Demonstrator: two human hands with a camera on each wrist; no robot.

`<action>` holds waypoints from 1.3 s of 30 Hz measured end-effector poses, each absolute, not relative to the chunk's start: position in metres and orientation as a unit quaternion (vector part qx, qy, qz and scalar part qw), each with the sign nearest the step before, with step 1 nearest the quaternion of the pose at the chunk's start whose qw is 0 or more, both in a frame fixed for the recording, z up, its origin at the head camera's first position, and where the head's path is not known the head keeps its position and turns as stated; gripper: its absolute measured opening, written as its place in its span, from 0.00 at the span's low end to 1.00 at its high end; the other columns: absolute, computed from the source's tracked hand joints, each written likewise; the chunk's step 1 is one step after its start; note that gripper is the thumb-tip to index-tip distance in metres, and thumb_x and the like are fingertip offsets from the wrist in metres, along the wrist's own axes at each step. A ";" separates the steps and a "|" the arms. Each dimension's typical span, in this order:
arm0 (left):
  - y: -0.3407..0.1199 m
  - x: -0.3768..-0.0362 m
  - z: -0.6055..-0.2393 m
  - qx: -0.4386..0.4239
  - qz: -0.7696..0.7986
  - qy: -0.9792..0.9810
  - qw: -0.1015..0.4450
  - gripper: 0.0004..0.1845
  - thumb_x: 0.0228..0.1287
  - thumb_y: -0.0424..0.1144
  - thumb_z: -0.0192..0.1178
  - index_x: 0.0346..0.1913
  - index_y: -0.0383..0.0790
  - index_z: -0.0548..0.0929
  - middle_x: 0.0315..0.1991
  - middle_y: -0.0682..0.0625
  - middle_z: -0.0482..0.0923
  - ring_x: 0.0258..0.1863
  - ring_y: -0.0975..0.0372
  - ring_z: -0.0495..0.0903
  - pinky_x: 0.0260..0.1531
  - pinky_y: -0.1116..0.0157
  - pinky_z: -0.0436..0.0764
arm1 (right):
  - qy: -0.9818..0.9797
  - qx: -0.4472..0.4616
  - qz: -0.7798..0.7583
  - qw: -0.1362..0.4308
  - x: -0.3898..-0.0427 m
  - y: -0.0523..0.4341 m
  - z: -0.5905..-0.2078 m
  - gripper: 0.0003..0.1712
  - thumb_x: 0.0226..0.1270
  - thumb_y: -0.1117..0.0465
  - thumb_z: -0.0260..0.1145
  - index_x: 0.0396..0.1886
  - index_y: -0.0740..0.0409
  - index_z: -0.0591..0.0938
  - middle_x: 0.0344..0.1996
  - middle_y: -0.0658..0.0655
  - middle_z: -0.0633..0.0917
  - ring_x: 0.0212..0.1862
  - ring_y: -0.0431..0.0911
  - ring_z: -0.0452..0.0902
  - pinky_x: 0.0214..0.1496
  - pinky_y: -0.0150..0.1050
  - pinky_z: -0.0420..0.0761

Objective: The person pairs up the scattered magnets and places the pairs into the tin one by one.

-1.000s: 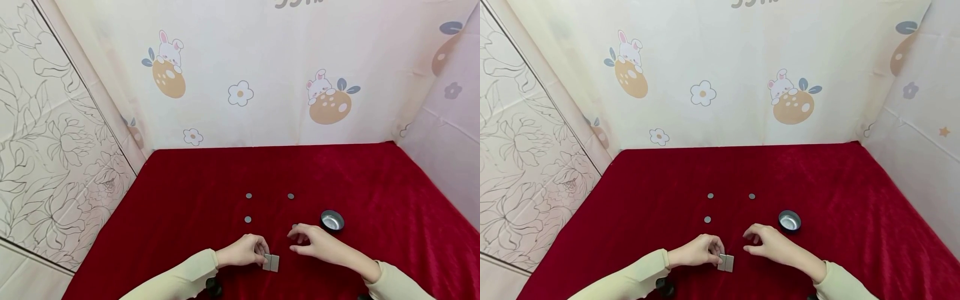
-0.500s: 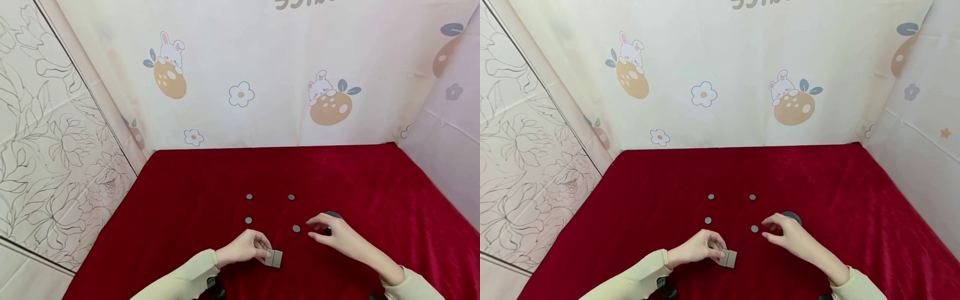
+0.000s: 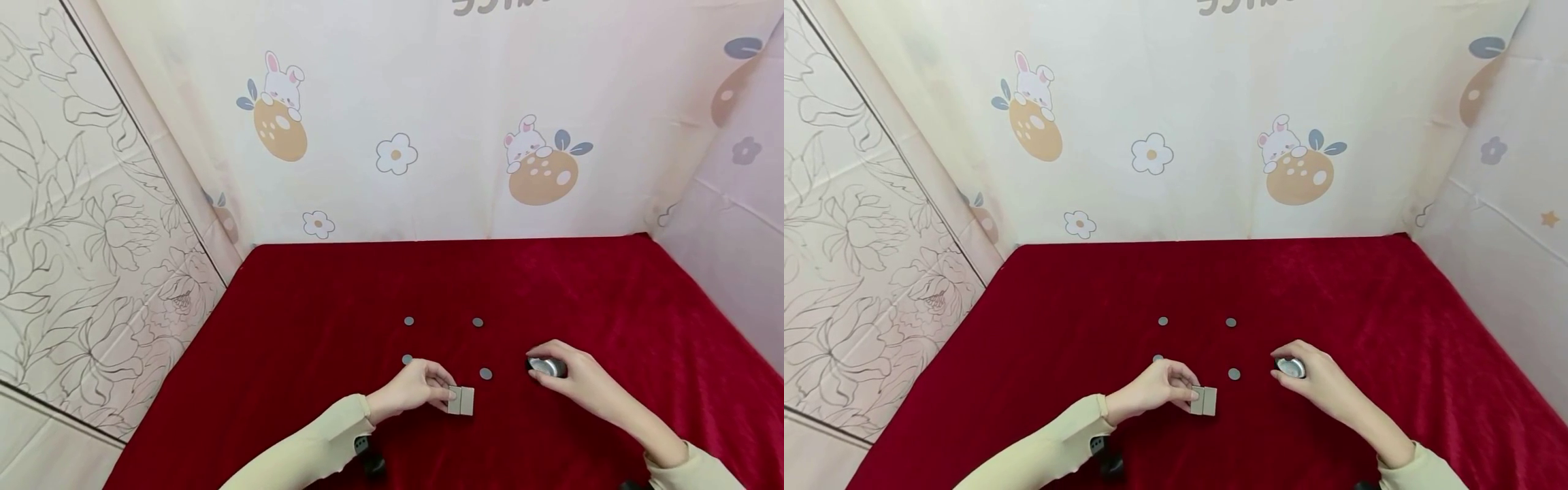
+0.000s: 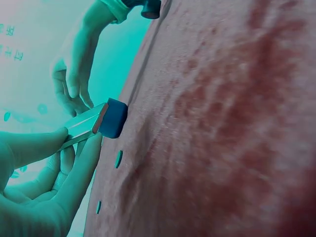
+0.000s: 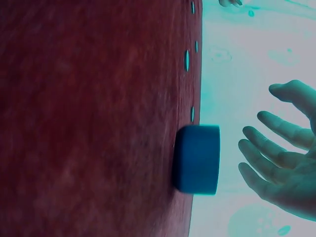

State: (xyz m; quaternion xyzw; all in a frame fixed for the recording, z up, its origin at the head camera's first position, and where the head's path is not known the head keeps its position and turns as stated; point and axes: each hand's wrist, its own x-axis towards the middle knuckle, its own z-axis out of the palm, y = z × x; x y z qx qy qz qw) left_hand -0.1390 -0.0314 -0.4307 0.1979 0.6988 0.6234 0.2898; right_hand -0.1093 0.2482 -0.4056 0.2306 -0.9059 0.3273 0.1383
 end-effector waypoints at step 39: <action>0.063 -0.167 -0.421 0.078 0.710 0.650 0.259 0.07 0.51 0.25 0.60 0.35 0.29 0.81 0.28 0.45 0.79 0.26 0.54 0.81 0.31 0.57 0.79 | -0.908 0.187 0.374 0.021 -0.126 0.288 -0.418 0.32 0.42 0.62 0.73 0.48 0.71 0.73 0.42 0.63 0.76 0.38 0.32 0.74 0.35 0.29 0.76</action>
